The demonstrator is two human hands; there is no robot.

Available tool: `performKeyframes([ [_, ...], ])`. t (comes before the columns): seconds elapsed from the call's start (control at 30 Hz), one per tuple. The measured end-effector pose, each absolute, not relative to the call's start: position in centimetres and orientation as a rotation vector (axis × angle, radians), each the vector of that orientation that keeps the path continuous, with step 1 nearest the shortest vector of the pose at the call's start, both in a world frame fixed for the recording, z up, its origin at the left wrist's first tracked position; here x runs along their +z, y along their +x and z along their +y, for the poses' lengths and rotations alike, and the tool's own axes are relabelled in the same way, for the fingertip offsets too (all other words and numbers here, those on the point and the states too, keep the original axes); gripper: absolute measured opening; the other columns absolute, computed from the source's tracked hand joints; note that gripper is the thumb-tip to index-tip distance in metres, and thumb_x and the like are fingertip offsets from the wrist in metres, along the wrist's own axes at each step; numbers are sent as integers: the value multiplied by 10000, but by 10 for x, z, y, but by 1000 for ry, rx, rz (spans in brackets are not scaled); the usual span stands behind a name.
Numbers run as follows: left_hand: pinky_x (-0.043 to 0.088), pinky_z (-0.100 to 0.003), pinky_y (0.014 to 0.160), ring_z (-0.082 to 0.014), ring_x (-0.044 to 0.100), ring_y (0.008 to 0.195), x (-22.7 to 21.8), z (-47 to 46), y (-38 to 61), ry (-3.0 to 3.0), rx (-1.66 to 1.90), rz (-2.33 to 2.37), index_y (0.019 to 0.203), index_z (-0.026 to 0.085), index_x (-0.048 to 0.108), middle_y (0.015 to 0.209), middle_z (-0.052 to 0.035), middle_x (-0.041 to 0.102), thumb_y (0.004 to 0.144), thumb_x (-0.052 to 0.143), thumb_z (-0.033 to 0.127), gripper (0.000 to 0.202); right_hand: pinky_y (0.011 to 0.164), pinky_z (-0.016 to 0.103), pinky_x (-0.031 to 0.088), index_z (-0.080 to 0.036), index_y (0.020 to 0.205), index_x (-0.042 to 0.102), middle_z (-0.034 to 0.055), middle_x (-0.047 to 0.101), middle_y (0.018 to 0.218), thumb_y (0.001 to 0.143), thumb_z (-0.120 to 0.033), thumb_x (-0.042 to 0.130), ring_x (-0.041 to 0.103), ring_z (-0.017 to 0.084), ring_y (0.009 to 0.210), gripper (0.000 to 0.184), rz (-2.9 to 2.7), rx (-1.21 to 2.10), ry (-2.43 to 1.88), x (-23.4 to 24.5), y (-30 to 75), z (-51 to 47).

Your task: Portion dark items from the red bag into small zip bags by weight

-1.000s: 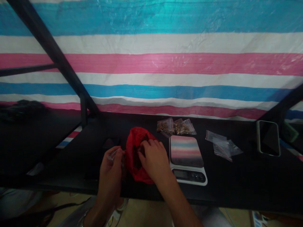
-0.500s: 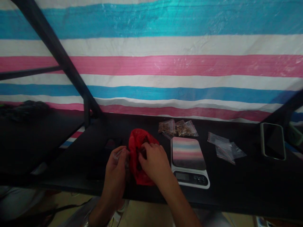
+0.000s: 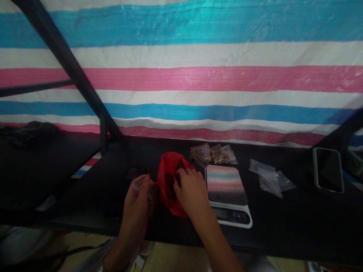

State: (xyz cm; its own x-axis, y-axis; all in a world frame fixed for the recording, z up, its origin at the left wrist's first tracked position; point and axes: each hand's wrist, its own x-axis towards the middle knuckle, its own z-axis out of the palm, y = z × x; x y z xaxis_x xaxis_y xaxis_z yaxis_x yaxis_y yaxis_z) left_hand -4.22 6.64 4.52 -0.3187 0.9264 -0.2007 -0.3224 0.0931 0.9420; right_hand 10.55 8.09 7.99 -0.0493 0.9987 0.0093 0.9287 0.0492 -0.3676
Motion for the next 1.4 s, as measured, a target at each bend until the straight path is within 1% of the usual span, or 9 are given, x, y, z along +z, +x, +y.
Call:
performKeyframes([
  [0.17,505,-231,641,-119,612,704,39,67,-45,813,1503,1362,1153,222,637,916,4,696,795,821,626,570,1011,403,440,-204,1194,738,111,782,1223,1018,-227,610,694,294,1184,219,-2063,487,-1916,83,109,80],
  [0.3,542,-297,784,-180,679,869,35,64,-38,1008,1392,1351,1156,213,647,980,-31,708,883,743,616,496,1005,367,453,-214,1164,759,76,804,1179,988,-184,617,720,256,1132,228,-2060,634,-1736,83,107,77],
  [0.4,548,-336,840,-208,699,916,34,61,-33,1083,1378,1315,1129,207,648,1004,-49,716,909,705,620,471,994,356,459,-219,1156,767,65,807,1161,974,-164,616,723,250,1116,242,-2054,649,-1684,81,109,76],
  [0.6,563,-351,798,-222,690,853,40,59,-33,1124,1409,1375,1084,211,668,954,-52,713,892,712,630,463,964,348,468,-225,1122,767,66,810,1157,986,-195,639,732,248,1098,190,-2053,637,-1718,84,115,78],
  [0.77,563,-328,739,-216,674,816,45,59,-39,1061,1555,1465,1111,230,640,929,-33,683,856,747,665,515,980,378,470,-193,1177,753,114,796,1203,1009,-221,635,725,274,1108,207,-2025,516,-1862,85,113,81],
  [0.97,581,-368,856,-241,715,944,35,57,-29,1102,1415,1337,1104,219,659,1042,-76,736,910,697,649,474,1046,423,447,-224,1175,751,103,788,1208,1007,-210,606,700,307,1186,223,-2099,529,-1856,82,103,78],
  [1.1,578,-381,877,-244,715,955,33,58,-28,1078,1416,1332,1125,214,660,1047,-83,737,922,686,649,482,943,364,499,-227,1116,764,74,820,1128,981,-197,619,754,265,1072,201,-1985,668,-1728,80,107,79],
  [1.23,588,-368,829,-241,709,919,36,55,-30,1107,1494,1415,1122,215,658,1021,-78,718,910,714,621,461,838,315,535,-237,1065,762,41,837,1029,978,-227,621,783,221,957,166,-1811,877,-1608,78,120,81],
  [1.4,603,-339,783,-228,712,877,42,44,-27,1274,1650,1429,1090,239,680,1009,-70,715,868,798,466,339,834,319,561,-232,1049,752,33,822,984,984,-276,624,774,208,914,150,-1669,924,-1484,83,134,82],
])
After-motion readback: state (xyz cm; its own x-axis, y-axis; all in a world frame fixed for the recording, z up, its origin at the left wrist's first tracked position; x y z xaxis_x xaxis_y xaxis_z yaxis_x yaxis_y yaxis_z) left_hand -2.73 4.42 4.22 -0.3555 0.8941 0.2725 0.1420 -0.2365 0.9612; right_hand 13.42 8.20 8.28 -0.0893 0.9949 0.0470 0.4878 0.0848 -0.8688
